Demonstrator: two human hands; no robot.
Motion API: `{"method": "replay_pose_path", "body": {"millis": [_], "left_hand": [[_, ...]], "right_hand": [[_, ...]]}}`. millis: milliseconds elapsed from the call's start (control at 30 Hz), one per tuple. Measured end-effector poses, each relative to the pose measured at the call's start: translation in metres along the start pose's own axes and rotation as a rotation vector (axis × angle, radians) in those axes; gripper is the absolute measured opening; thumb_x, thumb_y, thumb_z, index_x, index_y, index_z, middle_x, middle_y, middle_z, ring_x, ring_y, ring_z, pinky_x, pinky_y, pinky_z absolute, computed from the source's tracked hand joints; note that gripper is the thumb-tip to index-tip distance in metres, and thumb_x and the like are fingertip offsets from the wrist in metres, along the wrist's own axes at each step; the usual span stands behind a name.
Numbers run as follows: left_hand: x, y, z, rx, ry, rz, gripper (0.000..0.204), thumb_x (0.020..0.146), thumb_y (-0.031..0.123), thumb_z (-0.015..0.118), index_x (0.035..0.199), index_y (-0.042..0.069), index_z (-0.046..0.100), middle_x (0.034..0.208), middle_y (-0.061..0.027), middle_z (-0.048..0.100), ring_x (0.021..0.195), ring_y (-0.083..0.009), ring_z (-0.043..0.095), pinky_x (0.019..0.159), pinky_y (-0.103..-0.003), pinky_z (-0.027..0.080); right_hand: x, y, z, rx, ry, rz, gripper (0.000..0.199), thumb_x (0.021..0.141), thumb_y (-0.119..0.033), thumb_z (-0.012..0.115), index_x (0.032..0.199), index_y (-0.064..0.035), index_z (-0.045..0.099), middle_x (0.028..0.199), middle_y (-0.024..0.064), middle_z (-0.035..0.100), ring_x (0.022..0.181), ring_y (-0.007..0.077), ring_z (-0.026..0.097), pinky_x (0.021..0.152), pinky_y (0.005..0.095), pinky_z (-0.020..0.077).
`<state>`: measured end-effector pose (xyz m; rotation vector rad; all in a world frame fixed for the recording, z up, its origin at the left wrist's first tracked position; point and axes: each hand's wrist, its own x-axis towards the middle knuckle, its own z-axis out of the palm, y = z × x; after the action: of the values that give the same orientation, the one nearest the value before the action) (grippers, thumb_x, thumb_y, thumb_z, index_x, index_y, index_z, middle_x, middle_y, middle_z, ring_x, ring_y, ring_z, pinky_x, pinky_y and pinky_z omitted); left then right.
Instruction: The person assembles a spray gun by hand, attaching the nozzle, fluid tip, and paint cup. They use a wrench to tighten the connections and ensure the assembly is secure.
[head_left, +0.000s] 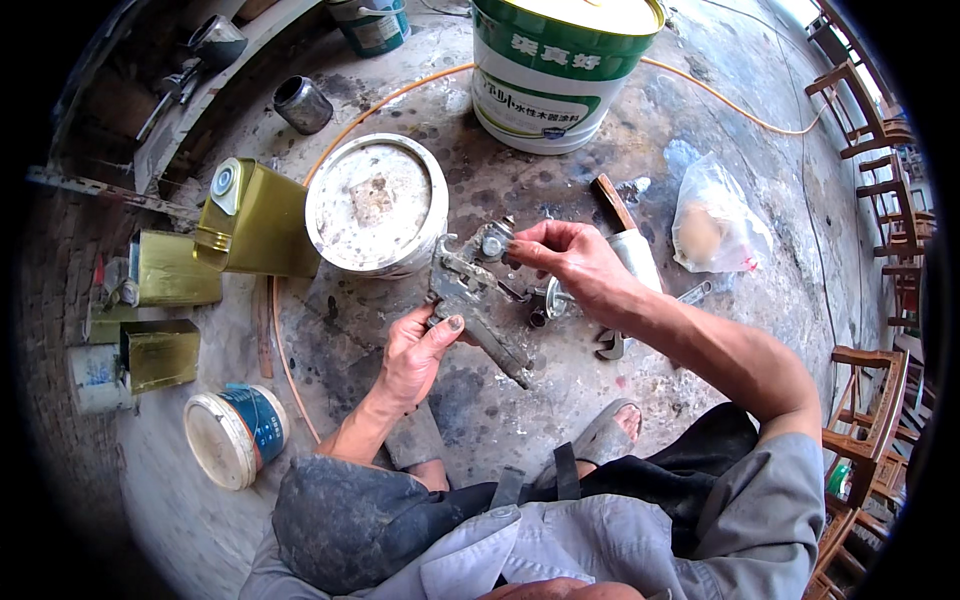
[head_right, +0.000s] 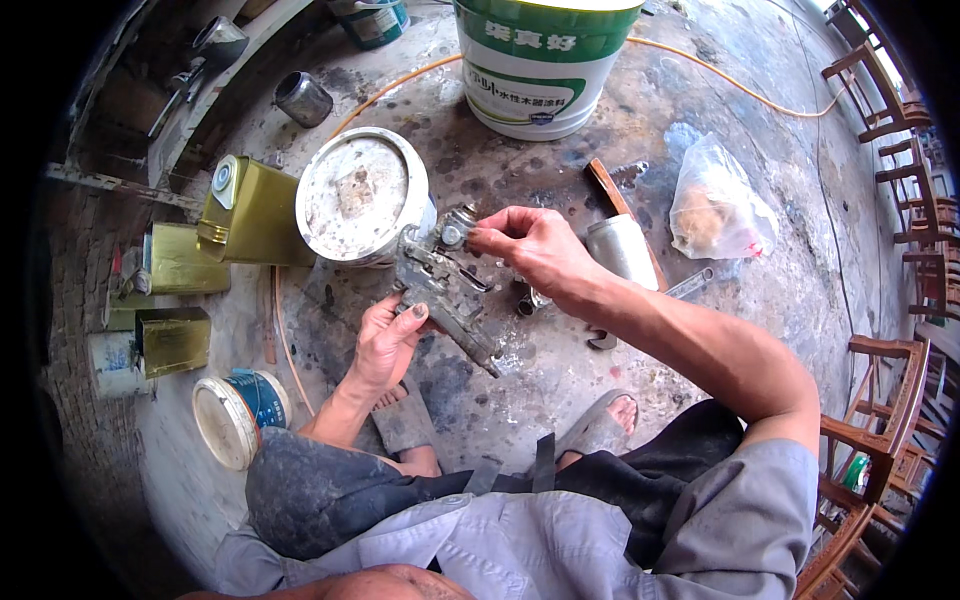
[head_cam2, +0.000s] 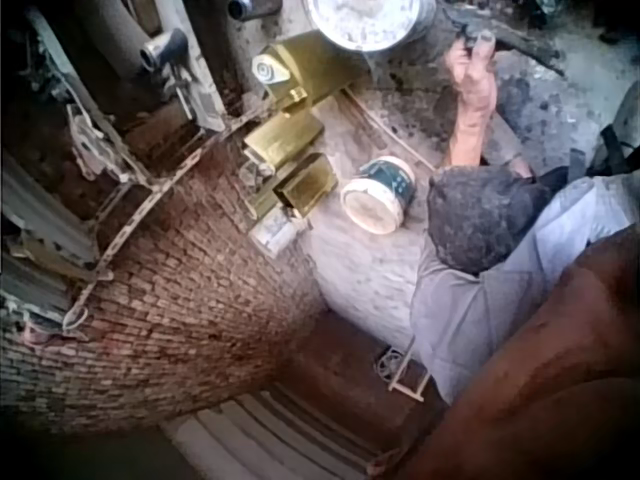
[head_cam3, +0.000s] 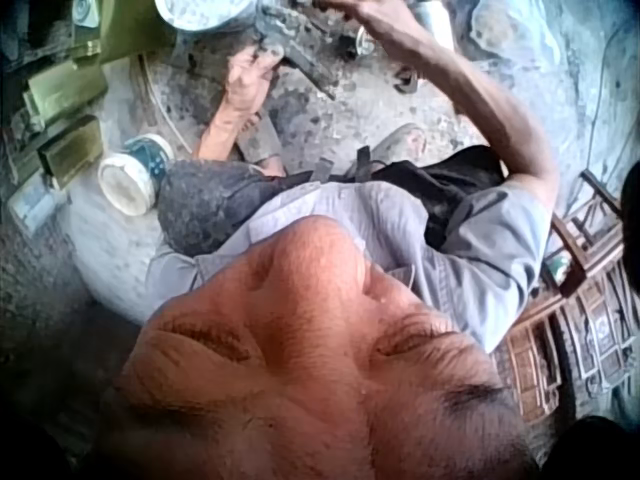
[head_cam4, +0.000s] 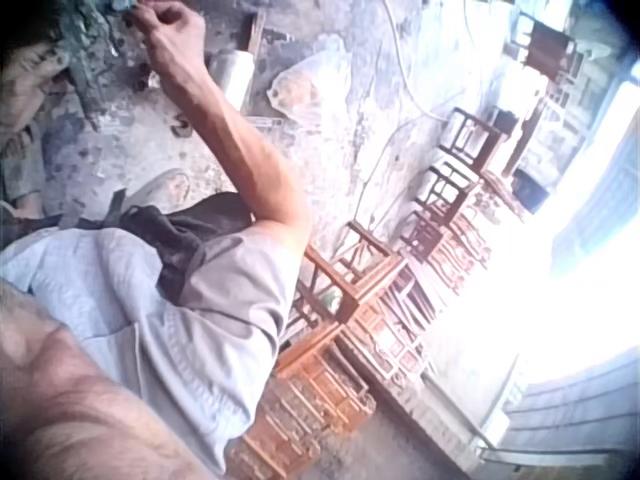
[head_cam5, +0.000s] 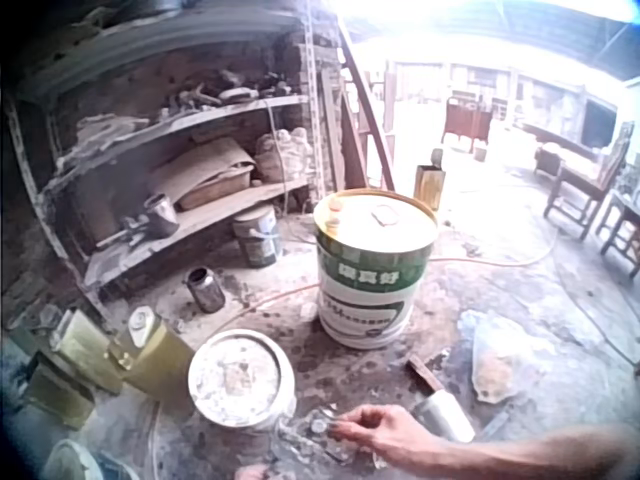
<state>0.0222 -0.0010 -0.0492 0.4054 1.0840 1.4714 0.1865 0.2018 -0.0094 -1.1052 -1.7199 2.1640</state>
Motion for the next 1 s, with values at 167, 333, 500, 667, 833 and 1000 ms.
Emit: {"method": "replay_pose_path", "body": {"millis": [167,333,500,667,833,1000], "left_hand": [[0.001,0.021,-0.013,0.472,0.04,0.111,0.024,0.098,0.017,0.07,0.114,-0.001,0.069,0.097,-0.0008,0.071,0.088,-0.0076,0.059,0.08,-0.025,0.049],[-0.001,0.03,-0.021,0.803,0.015,0.258,0.027,0.094,0.008,0.072,0.117,-0.004,0.066,0.103,-0.0088,0.071,0.093,-0.0152,0.064,0.085,-0.03,0.051],[0.0,0.033,-0.012,0.956,-0.048,0.338,0.029,0.09,0.001,0.072,0.117,-0.007,0.065,0.11,-0.0156,0.069,0.098,-0.0247,0.068,0.089,-0.034,0.052],[-0.002,0.036,-0.013,0.986,-0.056,0.355,0.029,0.089,0.0,0.071,0.117,-0.006,0.066,0.109,-0.016,0.07,0.098,-0.026,0.069,0.088,-0.034,0.052],[-0.003,0.037,-0.01,1.019,-0.076,0.377,0.031,0.088,0.0,0.072,0.118,-0.006,0.066,0.109,-0.0168,0.07,0.098,-0.0287,0.069,0.087,-0.035,0.053],[-0.004,0.035,-0.009,1.026,-0.102,0.334,0.032,0.087,-0.001,0.072,0.118,-0.005,0.066,0.11,-0.0178,0.07,0.099,-0.0302,0.07,0.087,-0.036,0.054]], "right_hand": [[-0.003,0.006,-0.033,-0.536,0.09,-0.307,0.02,0.098,-0.018,0.065,0.107,-0.0009,0.069,0.097,0.0087,0.07,0.081,0.0163,0.064,0.074,0.0315,0.0527],[-0.014,-0.01,-0.038,-0.617,-0.032,-0.614,0.028,0.096,-0.01,0.062,0.123,-0.0048,0.063,0.122,0.011,0.06,0.099,0.0221,0.062,0.089,0.0372,0.0514],[-0.015,-0.012,-0.031,-0.817,-0.178,-0.765,0.035,0.086,-0.014,0.078,0.118,-0.007,0.068,0.118,0.0122,0.063,0.111,0.029,0.059,0.095,0.042,0.0494],[-0.009,-0.012,-0.03,-0.829,-0.207,-0.799,0.03,0.082,-0.009,0.08,0.11,-0.0066,0.07,0.105,0.0099,0.066,0.104,0.0286,0.06,0.091,0.0406,0.0495],[-0.009,-0.018,-0.027,-0.917,-0.241,-0.805,0.017,0.082,-0.007,0.078,0.097,-0.0052,0.07,0.094,0.0086,0.065,0.093,0.0286,0.061,0.084,0.0397,0.05],[-0.003,-0.017,-0.027,-1.004,-0.294,-0.914,0.01,0.083,-0.006,0.072,0.085,-0.0035,0.063,0.087,0.0105,0.062,0.089,0.0305,0.061,0.081,0.042,0.0515]]}}
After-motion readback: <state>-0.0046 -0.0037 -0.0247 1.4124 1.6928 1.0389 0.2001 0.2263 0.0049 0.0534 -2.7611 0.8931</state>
